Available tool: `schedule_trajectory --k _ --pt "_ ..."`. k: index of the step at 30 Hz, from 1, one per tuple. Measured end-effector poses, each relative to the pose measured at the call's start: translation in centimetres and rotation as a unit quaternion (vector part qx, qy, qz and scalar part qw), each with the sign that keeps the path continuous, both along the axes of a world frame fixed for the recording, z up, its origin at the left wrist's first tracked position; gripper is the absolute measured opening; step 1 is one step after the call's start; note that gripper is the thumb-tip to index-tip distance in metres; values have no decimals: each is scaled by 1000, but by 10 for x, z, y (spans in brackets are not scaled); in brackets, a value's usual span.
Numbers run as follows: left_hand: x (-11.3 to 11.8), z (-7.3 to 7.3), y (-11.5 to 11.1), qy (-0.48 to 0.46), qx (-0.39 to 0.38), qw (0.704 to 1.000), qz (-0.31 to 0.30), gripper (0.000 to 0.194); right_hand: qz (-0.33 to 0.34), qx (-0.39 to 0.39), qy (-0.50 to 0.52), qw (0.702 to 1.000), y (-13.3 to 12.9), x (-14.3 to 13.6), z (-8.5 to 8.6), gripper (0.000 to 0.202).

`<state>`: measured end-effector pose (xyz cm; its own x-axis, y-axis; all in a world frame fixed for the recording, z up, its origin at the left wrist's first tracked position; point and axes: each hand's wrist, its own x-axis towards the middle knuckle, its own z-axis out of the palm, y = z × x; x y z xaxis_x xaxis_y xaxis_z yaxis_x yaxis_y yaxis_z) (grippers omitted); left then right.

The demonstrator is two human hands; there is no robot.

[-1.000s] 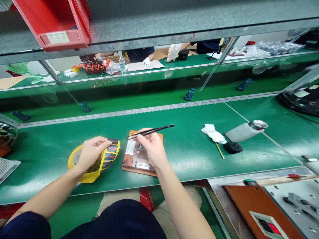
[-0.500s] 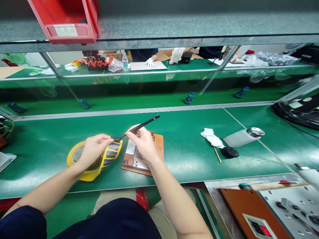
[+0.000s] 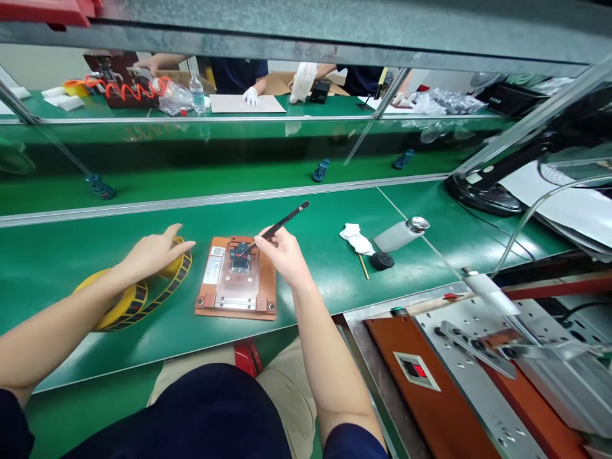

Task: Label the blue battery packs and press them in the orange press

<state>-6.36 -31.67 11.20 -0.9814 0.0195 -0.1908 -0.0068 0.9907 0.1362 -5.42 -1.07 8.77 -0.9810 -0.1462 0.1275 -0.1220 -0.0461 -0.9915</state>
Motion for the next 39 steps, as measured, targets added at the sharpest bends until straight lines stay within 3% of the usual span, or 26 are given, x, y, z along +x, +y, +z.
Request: schedule_trajectory --k 2,5,8,10,12,16,39 --pt "15 11 1 54 4 999 0 73 13 -6 -15 1000 4 -2 -8 33" --pt "47 13 16 191 135 969 -76 41 27 -8 -15 999 4 -2 -18 31" --pt "81 -9 43 267 233 900 -254 24 30 -15 -22 999 4 -2 -23 32" --pt "98 -30 60 256 233 868 -355 32 30 -23 -30 999 3 -2 -24 33" --pt "109 -49 72 244 212 860 -395 44 33 -26 -33 999 4 -2 -25 34" --pt "114 -65 77 246 201 868 -380 45 40 -25 -34 998 4 -5 -25 35" --pt "115 -62 75 236 192 878 -369 41 35 -15 -25 999 3 -1 -26 35"
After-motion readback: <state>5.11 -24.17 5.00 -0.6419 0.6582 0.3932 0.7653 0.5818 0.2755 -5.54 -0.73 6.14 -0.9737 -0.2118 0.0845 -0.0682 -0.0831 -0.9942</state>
